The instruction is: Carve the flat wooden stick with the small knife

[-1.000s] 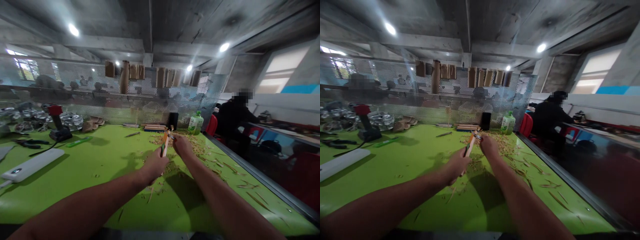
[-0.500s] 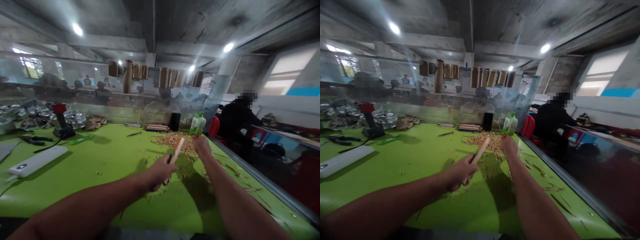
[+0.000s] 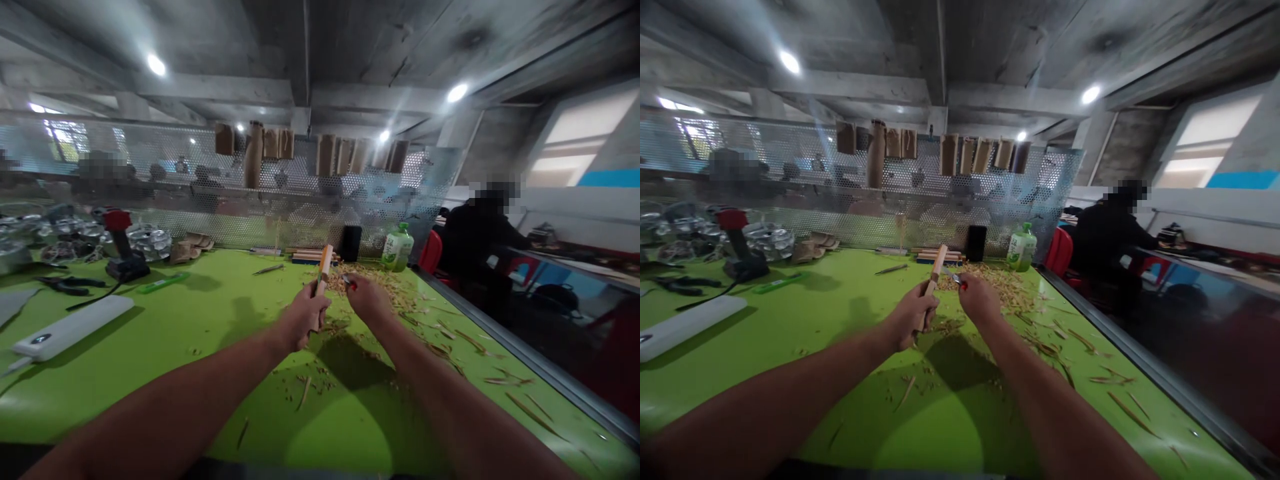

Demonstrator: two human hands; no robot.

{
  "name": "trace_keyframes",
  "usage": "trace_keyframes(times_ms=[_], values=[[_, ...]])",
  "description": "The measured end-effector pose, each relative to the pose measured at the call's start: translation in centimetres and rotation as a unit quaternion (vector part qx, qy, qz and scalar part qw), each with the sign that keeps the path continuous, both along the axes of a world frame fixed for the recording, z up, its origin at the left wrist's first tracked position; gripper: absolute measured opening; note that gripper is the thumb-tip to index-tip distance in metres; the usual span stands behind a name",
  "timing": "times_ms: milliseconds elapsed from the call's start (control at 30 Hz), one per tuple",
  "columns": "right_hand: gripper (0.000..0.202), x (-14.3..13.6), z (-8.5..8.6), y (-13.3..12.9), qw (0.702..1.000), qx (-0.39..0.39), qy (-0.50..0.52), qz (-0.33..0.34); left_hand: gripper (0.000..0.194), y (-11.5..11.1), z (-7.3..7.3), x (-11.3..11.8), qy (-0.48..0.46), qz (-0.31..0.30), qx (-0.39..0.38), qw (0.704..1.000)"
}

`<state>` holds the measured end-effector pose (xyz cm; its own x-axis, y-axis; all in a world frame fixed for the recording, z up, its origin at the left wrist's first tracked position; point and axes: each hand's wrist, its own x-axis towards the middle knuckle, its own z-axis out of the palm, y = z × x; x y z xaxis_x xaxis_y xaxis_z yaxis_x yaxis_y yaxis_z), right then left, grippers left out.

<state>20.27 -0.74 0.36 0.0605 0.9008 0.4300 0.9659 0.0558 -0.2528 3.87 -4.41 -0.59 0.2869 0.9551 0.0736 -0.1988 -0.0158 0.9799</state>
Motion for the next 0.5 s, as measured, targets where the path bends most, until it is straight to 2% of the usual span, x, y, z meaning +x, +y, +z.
trace_keyframes(times_ms=[200,333,500], values=[[0.029,-1.8,0.0,-1.1,0.996,-0.01,-0.08,0.036,0.036,-0.5,0.7,0.3,0.056,0.041,-0.002,0.998],[0.027,-1.7,0.1,-1.0,0.993,-0.019,-0.109,0.032,0.028,-1.2,1.2,0.4,0.07,0.05,-0.028,0.996],[0.027,-1.3,0.0,-0.5,0.994,-0.021,-0.104,0.026,0.027,-1.6,1.4,0.5,0.097,0.045,-0.04,0.993]])
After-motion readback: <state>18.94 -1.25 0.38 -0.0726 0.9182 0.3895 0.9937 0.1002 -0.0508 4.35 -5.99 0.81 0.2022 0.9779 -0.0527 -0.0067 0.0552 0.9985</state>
